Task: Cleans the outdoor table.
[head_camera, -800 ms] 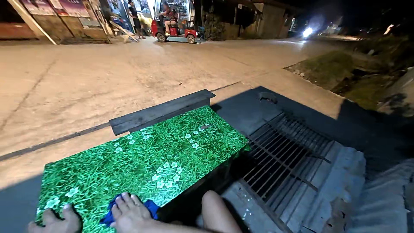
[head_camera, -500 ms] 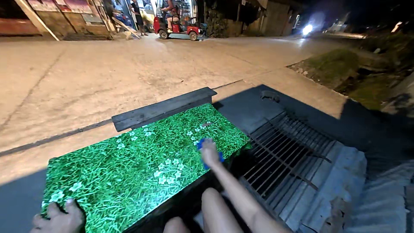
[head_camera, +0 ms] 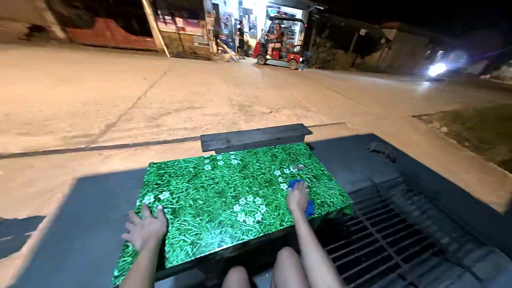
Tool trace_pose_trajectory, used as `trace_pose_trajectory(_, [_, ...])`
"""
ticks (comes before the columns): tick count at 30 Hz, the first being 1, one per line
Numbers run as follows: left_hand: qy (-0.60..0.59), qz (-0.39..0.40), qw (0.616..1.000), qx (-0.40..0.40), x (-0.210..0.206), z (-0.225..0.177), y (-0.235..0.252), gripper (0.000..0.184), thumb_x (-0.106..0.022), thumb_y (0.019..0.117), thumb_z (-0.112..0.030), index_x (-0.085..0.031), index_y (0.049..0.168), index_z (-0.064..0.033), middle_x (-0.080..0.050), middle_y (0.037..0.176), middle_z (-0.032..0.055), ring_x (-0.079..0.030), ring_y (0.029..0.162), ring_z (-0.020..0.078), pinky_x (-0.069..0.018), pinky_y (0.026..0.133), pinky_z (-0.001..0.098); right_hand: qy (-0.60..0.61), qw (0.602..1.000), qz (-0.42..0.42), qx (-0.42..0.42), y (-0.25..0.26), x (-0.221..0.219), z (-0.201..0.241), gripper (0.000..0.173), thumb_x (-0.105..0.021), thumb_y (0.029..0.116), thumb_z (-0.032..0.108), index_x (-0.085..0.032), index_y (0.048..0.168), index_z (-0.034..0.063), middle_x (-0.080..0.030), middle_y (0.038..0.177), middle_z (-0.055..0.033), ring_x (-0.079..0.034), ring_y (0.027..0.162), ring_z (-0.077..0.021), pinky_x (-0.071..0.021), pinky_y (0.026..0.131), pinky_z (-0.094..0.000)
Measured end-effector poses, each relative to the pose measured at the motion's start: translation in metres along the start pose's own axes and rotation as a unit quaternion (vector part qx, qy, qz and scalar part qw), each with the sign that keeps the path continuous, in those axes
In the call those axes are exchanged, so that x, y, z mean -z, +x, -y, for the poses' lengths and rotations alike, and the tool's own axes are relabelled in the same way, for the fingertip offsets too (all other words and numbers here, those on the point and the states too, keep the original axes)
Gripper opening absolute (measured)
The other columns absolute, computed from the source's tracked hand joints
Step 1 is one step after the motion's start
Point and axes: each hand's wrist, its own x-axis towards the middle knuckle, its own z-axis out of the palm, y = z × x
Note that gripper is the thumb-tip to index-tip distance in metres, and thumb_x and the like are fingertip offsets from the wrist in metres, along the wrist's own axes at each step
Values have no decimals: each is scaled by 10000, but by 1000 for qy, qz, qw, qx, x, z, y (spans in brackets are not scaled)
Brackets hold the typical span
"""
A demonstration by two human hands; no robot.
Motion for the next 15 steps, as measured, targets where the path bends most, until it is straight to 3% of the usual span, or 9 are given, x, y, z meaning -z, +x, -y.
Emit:
trace_pose_trajectory(4, [0, 2, 1000, 6, 2, -1, 1, 673, -311, 1072, -576, -362, 1603, -166, -248, 1672, 246, -265, 1506, 525, -225, 1127, 775, 24, 971, 97, 219, -103, -53, 144, 554, -472, 1069, 256, -419, 1545, -23, -319, 1653, -233, -287, 1548, -387, -256, 1257, -540])
trace_pose_trajectory(7, [5, 6, 1000, 12, 3, -3, 1, 663, -334, 1071, -570, -363, 1603, -174, -250, 1677, 226, -272, 1514, 499, -230, 1134, 762, 43, 916, 161, 366, -175, -80, 210, 545, -446, 1088, 287, -436, 1538, -19, -333, 1659, -193, -255, 1567, -352, -221, 1273, -518])
trace_pose_trajectory(10, [14, 10, 1000, 17, 1, -1, 4, 657, -328, 1071, -565, -363, 1605, -183, -256, 1677, 219, -276, 1516, 487, -239, 1141, 746, 61, 890, 216, 397, -203, -80, 234, 544, -413, 1103, 281, -394, 1563, -9, -281, 1687, -168, -198, 1588, -321, -173, 1289, -483])
trace_pose_trajectory(15, [12, 17, 1000, 21, 4, -3, 3, 645, -342, 1078, -550, -355, 1605, -178, -259, 1675, 222, -282, 1514, 487, -241, 1137, 747, 58, 880, 230, 412, -199, -79, 231, 555, -412, 1106, 307, -389, 1564, -5, -262, 1694, -166, -176, 1593, -319, -161, 1291, -482])
